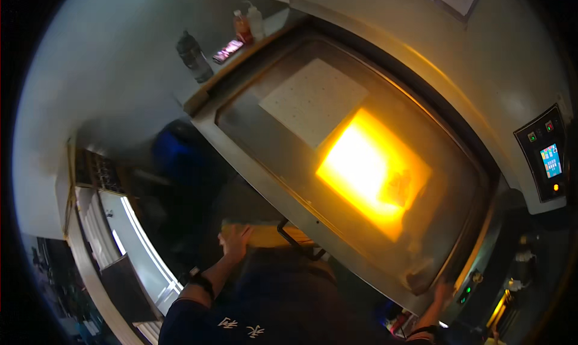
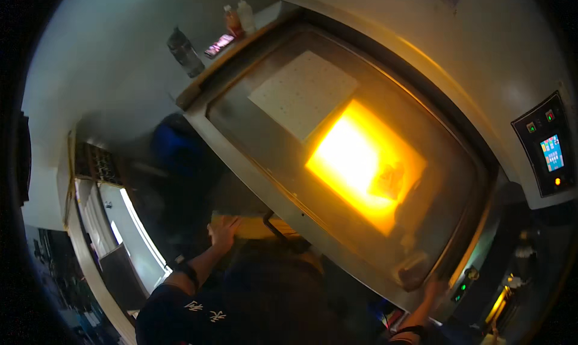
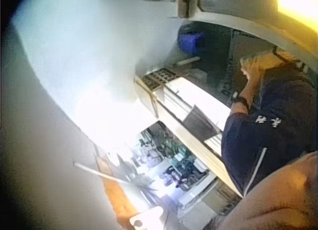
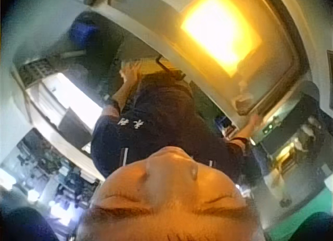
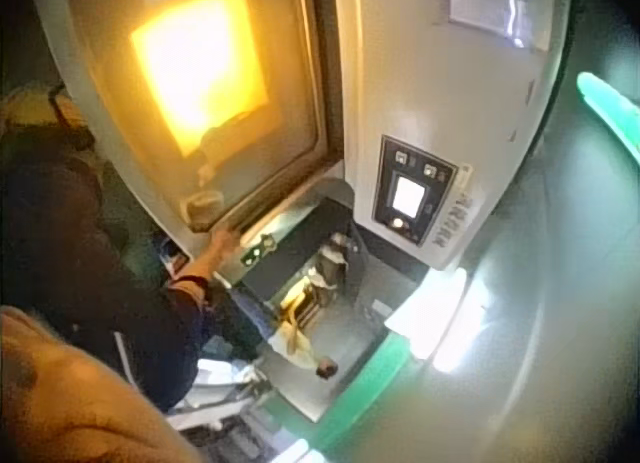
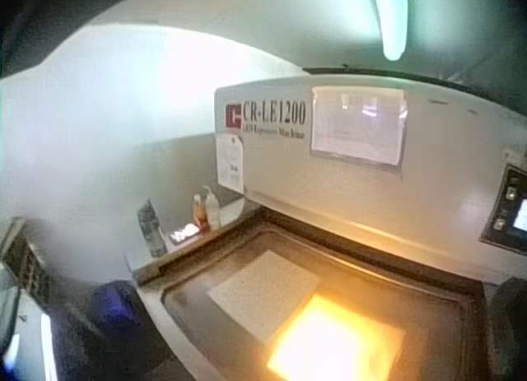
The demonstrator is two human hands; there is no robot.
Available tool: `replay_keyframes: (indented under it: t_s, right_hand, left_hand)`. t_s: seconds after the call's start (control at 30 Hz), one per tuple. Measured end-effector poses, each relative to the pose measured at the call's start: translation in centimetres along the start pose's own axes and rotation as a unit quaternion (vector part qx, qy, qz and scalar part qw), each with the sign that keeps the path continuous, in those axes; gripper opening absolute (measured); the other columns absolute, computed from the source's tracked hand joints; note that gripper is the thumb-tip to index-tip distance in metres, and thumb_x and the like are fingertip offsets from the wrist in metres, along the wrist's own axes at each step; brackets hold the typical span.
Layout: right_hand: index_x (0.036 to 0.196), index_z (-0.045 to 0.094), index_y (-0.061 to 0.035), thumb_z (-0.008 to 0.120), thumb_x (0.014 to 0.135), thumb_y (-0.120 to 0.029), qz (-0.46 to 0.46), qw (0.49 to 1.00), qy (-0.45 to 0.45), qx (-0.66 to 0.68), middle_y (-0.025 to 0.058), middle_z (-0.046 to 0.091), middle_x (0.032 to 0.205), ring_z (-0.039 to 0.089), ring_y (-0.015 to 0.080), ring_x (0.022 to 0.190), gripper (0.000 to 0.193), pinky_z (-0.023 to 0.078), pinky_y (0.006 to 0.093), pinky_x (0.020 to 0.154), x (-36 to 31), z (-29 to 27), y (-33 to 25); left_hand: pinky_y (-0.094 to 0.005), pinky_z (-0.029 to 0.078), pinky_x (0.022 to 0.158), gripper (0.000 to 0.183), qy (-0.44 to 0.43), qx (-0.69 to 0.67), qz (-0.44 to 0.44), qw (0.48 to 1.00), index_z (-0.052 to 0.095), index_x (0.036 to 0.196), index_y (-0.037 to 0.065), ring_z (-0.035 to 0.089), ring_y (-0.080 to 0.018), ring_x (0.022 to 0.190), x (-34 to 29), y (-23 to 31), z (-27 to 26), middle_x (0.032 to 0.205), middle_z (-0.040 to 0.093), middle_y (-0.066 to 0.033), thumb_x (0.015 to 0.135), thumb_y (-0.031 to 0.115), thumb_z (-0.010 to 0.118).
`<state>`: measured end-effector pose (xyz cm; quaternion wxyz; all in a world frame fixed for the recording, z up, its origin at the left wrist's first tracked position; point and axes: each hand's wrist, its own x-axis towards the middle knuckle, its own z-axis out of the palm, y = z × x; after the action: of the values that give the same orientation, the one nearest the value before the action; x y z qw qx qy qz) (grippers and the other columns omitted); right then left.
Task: Operator places patterned sheets into an LED exposure machine and applies vacuum/pressure with a squeegee tool.
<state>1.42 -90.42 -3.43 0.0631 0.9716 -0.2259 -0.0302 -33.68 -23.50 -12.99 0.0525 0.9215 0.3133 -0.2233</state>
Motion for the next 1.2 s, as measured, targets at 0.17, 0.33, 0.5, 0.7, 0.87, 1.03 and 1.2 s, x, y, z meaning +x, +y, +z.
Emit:
replay_keyframes:
  t_s: [0.17, 0.33, 0.5, 0.7, 0.87, 1.03, 1.2]
  right_hand:
    - [0.136, 0.050, -0.0049, 0.069, 0.081, -0.038, -0.372, 0.927, -0.017, 0.032, 0.0252, 0.041, 0.146, 0.039, 0.0439, 0.134, 0.067, 0.031, 0.0525, 0.111, -17.2, 4.5, -7.1]
    - [0.142, 0.046, -0.0097, 0.076, 0.078, -0.029, -0.436, 0.861, -0.250, 0.071, 0.0230, 0.037, 0.150, 0.036, 0.0438, 0.137, 0.074, 0.031, 0.0526, 0.112, -28.7, 3.6, -9.8]
    - [0.140, 0.049, -0.0089, 0.073, 0.083, -0.029, -0.353, 0.859, -0.335, 0.158, 0.0227, 0.042, 0.148, 0.040, 0.0403, 0.136, 0.065, 0.034, 0.0484, 0.111, -30.5, 6.8, -4.8]
    - [0.102, 0.070, -0.0010, 0.065, 0.090, -0.020, -0.194, 0.880, -0.342, 0.266, 0.0176, 0.073, 0.096, 0.072, 0.0286, 0.090, 0.023, 0.056, 0.0367, 0.078, -29.1, 5.3, -11.2]
    - [0.090, 0.071, -0.0025, 0.067, 0.088, -0.023, -0.283, 0.859, -0.328, 0.271, 0.0143, 0.072, 0.082, 0.072, 0.0263, 0.077, 0.021, 0.054, 0.0359, 0.067, -29.8, 2.7, -21.6]
    - [0.087, 0.069, -0.0031, 0.067, 0.087, -0.026, -0.420, 0.813, -0.290, 0.279, 0.0134, 0.069, 0.076, 0.067, 0.0273, 0.069, 0.023, 0.053, 0.0366, 0.066, -30.4, -1.1, -34.9]
    - [0.093, 0.069, -0.0048, 0.063, 0.090, -0.027, -0.390, 0.840, -0.277, 0.256, 0.0127, 0.070, 0.085, 0.067, 0.0268, 0.072, 0.023, 0.053, 0.0374, 0.067, -30.9, -3.8, -47.1]
  left_hand:
    - [-0.0826, 0.023, 0.094, 0.056, 0.057, -0.002, 0.204, 0.977, 0.044, 0.145, 0.025, 0.028, -0.0352, 0.143, 13.5, 8.4, 5.8, 0.154, 0.037, -0.0046, 0.090, 0.017, 0.052]
    - [-0.0651, 0.028, 0.108, 0.050, 0.107, -0.314, 0.193, 0.923, 0.044, 0.143, 0.011, 0.027, -0.0453, 0.140, 24.3, 9.5, 17.0, 0.150, 0.038, -0.0173, 0.095, 0.025, 0.052]
    - [-0.0587, 0.030, 0.110, 0.055, 0.019, -0.210, 0.114, 0.971, 0.044, 0.143, 0.011, 0.030, -0.0431, 0.139, 21.5, 10.9, 14.6, 0.148, 0.040, -0.0175, 0.093, 0.029, 0.057]
    - [-0.0495, 0.034, 0.112, 0.067, 0.004, -0.179, 0.134, 0.975, 0.044, 0.143, 0.009, 0.040, -0.0380, 0.135, 14.9, 2.9, 5.5, 0.145, 0.044, -0.0185, 0.085, 0.034, 0.068]
    - [-0.0432, 0.038, 0.110, 0.065, -0.059, -0.317, 0.060, 0.945, 0.047, 0.140, 0.006, 0.043, -0.0356, 0.134, 16.3, -8.4, 2.4, 0.146, 0.042, -0.0202, 0.085, 0.032, 0.069]
    - [-0.0451, 0.037, 0.110, 0.069, -0.083, -0.315, -0.032, 0.945, 0.045, 0.142, 0.006, 0.042, -0.0374, 0.135, 21.0, -15.3, -2.3, 0.147, 0.041, -0.0208, 0.084, 0.033, 0.070]
    - [-0.0552, 0.034, 0.110, 0.072, 0.000, -0.051, 0.176, 0.983, 0.042, 0.144, 0.010, 0.035, -0.0411, 0.138, 28.6, -16.9, -5.0, 0.150, 0.038, -0.0176, 0.082, 0.032, 0.071]
